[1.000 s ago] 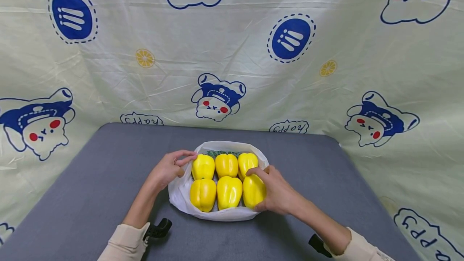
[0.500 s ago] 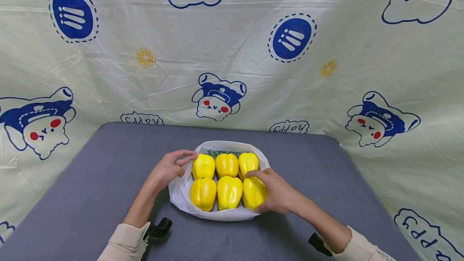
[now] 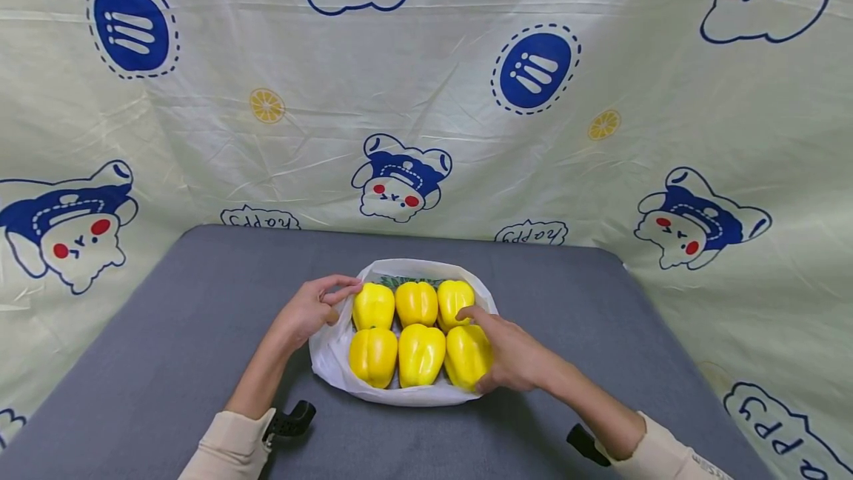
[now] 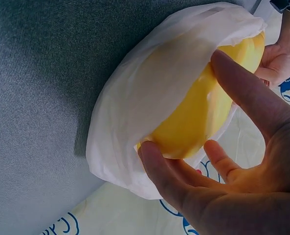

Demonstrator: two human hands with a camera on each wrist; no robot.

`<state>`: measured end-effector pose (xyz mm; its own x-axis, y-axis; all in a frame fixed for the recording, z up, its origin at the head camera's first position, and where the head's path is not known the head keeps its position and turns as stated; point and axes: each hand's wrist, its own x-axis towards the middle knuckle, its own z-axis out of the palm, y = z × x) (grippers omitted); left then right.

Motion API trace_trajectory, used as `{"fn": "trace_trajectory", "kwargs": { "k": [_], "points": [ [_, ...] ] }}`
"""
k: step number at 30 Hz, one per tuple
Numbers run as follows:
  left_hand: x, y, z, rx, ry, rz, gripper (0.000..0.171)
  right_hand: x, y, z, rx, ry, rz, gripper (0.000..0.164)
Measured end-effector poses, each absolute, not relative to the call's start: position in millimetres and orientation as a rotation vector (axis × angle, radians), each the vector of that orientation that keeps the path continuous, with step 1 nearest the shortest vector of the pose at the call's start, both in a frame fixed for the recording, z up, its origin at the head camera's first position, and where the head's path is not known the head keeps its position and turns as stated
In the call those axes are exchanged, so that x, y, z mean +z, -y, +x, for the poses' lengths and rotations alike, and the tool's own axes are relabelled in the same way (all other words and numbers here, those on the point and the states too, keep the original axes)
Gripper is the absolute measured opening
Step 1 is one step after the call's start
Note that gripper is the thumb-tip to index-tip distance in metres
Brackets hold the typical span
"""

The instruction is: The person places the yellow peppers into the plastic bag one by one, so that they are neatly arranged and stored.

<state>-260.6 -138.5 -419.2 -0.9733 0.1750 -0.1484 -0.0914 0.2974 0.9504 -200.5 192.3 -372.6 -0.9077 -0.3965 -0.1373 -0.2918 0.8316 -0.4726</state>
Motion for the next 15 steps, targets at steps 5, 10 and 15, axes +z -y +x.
{"fn": "trace_trajectory", "kwargs": {
  "k": [5, 10, 15],
  "points": [
    [-420.0, 139.4, -260.3, 1.738, -2.339, 0.077, 0.07, -372.0, -190.9, -201.1, -0.658, -2.762, -0.512, 0.086],
    [-420.5, 139.2, -260.9, 1.744, -2.334, 0.08, 0.07, -372.4, -190.5, -202.2, -0.656, -2.751, -0.504, 0.084],
    [-420.3, 138.9, -261.3, 1.754, -2.328, 0.069, 0.07, -371.6, -191.1, -202.8, -0.659, -2.728, -0.505, 0.082]
  ]
}}
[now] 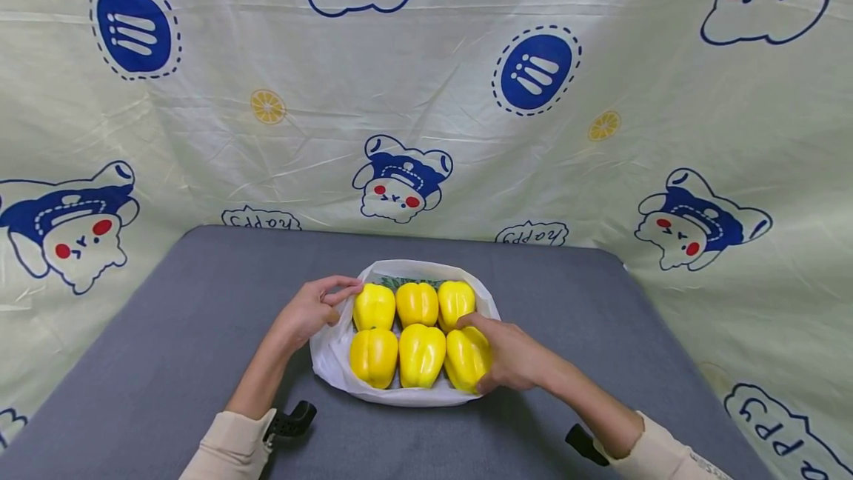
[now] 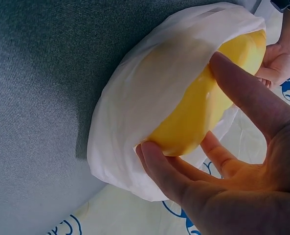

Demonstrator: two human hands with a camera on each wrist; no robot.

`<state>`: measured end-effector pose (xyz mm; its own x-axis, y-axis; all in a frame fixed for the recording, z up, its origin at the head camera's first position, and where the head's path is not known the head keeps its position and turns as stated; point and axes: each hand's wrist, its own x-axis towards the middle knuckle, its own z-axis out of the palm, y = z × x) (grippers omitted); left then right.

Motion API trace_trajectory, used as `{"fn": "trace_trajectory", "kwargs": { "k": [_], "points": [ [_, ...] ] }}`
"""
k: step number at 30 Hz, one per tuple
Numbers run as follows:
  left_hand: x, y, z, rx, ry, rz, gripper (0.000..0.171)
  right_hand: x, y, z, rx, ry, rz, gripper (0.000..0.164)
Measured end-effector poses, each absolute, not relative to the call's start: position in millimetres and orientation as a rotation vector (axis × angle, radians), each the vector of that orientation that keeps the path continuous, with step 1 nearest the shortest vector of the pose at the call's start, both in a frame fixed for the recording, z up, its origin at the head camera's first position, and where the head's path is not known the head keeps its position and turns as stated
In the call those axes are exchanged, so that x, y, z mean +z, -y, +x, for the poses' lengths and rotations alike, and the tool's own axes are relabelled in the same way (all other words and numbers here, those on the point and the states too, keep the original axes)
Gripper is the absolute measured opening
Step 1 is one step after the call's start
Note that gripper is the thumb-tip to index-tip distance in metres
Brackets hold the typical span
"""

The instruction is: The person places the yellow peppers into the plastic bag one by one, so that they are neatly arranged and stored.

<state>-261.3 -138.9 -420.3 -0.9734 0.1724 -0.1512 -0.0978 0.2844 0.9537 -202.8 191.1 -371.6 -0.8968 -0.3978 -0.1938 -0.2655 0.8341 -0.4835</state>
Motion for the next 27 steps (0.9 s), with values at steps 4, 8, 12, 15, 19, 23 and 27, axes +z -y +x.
{"fn": "trace_trajectory", "kwargs": {
  "k": [4, 8, 12, 15, 19, 23, 27],
  "points": [
    [-420.7, 139.3, -261.2, 1.759, -2.318, 0.063, 0.07, -372.9, -191.2, -203.8, -0.665, -2.714, -0.524, 0.082],
    [-420.9, 139.6, -260.4, 1.76, -2.319, 0.065, 0.07, -374.6, -190.5, -204.8, -0.657, -2.72, -0.525, 0.081],
    [-421.3, 138.3, -260.7, 1.767, -2.319, 0.065, 0.071, -376.6, -190.1, -205.9, -0.653, -2.737, -0.517, 0.081],
    [-421.8, 137.6, -260.8, 1.771, -2.317, 0.064, 0.071, -378.7, -189.6, -206.4, -0.653, -2.75, -0.517, 0.082],
    [-422.0, 137.5, -260.1, 1.765, -2.321, 0.063, 0.071, -380.7, -188.8, -206.5, -0.651, -2.758, -0.518, 0.083],
    [-421.8, 137.9, -260.3, 1.762, -2.325, 0.067, 0.07, -381.0, -187.8, -206.3, -0.654, -2.76, -0.505, 0.083],
    [-421.0, 138.0, -260.1, 1.76, -2.328, 0.064, 0.07, -381.1, -187.4, -206.2, -0.658, -2.759, -0.493, 0.083]
  ]
}}
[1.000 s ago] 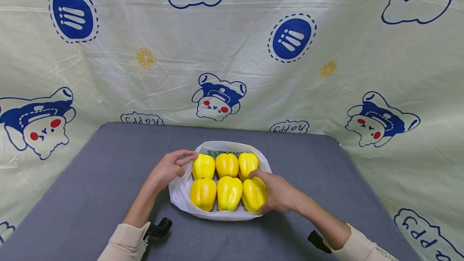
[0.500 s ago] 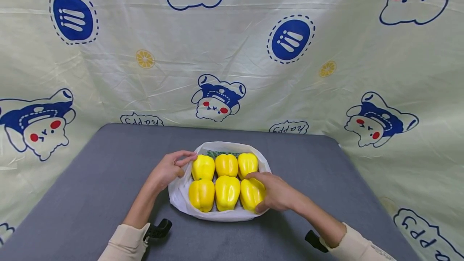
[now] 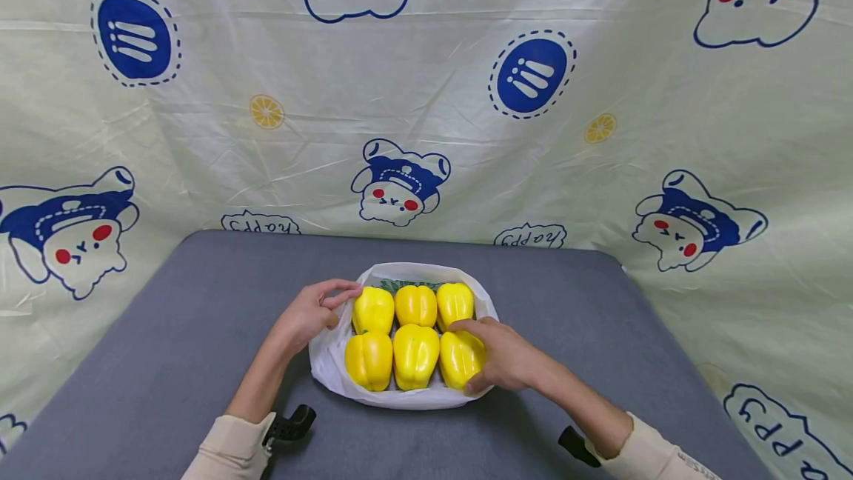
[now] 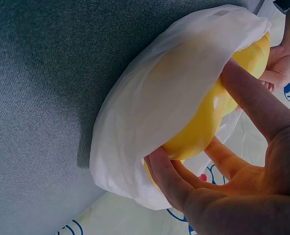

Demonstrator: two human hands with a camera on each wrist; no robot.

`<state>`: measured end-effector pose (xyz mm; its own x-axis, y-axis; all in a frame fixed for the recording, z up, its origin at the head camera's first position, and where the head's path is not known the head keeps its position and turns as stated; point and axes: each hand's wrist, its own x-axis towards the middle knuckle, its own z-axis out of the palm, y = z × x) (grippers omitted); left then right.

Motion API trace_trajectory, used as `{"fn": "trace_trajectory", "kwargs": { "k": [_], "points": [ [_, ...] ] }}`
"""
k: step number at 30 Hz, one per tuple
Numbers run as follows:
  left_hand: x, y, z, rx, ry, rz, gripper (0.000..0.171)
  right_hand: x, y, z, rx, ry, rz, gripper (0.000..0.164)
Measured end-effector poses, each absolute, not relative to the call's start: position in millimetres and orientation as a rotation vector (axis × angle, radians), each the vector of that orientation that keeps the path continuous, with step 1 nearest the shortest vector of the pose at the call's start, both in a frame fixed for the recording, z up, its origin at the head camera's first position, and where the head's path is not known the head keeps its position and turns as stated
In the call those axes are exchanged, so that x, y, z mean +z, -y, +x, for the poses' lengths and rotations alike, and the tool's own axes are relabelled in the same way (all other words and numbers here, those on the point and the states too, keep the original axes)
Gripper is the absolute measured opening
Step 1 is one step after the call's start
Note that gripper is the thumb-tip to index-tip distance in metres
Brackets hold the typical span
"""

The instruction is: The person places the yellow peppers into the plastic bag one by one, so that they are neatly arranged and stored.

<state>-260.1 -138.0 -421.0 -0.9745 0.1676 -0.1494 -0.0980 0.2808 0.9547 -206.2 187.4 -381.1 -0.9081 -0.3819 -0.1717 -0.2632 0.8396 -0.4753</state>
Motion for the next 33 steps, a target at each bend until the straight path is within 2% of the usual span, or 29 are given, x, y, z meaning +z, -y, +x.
{"fn": "trace_trajectory", "kwargs": {
  "k": [33],
  "points": [
    [-420.8, 137.6, -258.4, 1.748, -2.339, 0.082, 0.069, -378.6, -189.5, -202.5, -0.648, -2.754, -0.535, 0.085]
  ]
}}
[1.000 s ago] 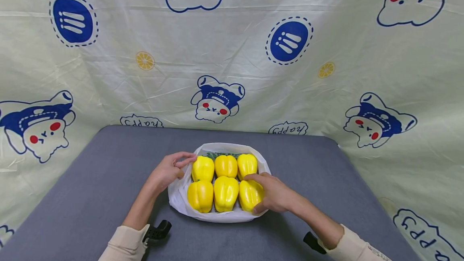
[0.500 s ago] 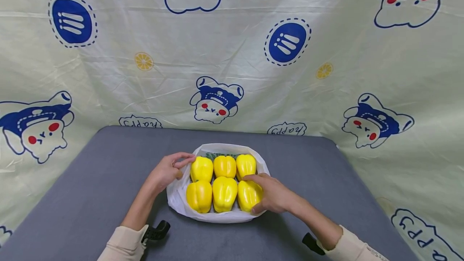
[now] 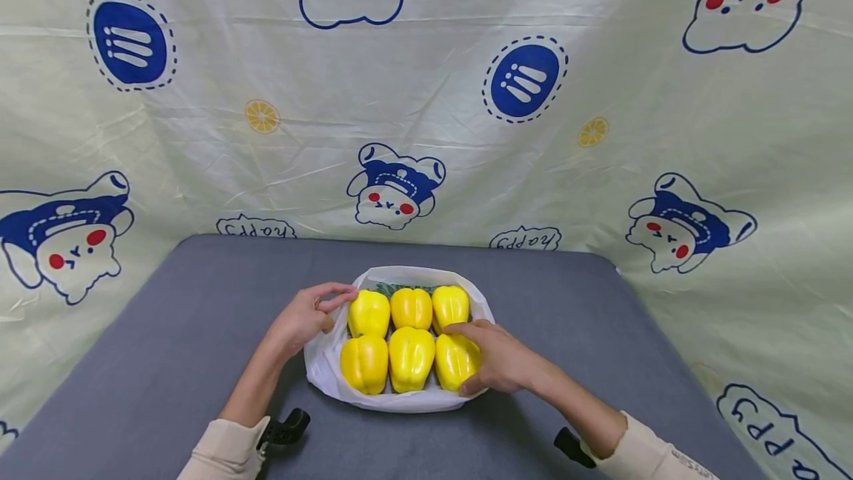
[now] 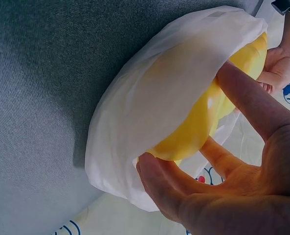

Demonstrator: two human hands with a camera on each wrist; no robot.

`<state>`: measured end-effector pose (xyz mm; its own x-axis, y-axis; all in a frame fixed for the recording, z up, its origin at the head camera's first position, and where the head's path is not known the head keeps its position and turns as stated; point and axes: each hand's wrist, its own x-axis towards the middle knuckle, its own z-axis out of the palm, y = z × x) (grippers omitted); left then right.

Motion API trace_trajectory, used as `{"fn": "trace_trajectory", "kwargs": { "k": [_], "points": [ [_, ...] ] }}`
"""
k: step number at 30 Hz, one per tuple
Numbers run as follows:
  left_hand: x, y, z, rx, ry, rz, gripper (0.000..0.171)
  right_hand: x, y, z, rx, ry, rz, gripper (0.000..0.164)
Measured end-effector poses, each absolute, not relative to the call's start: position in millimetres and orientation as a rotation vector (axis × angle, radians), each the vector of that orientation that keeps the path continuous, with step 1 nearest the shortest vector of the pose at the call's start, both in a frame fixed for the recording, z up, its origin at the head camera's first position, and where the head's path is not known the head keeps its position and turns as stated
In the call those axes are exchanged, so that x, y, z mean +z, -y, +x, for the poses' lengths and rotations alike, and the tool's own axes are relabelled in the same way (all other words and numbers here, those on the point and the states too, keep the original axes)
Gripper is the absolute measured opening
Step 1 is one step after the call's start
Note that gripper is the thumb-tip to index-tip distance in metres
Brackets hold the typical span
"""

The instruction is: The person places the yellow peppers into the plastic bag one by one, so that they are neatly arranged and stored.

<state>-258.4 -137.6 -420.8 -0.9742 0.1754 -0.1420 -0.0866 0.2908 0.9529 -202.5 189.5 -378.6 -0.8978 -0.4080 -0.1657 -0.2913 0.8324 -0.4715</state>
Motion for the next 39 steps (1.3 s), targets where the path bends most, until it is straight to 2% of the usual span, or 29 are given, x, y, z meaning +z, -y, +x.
{"fn": "trace_trajectory", "kwargs": {
  "k": [12, 22, 32, 39],
  "points": [
    [-416.1, 138.1, -259.1, 1.694, -2.375, 0.12, 0.07, -368.7, -187.5, -207.8, -0.562, -2.73, -0.482, 0.084],
    [-407.4, 133.9, -259.2, 1.602, -2.446, 0.162, 0.062, -360.0, -196.3, -217.6, -0.653, -2.951, -0.489, 0.063],
    [-399.7, 133.2, -259.7, 1.409, -2.605, 0.203, 0.041, -365.5, -211.3, -228.5, -0.702, -3.167, -0.404, 0.054],
    [-386.2, 142.2, -259.5, 1.402, -2.575, 0.248, 0.041, -374.1, -229.9, -234.3, -0.732, -3.235, -0.306, 0.051]
  ]
}}
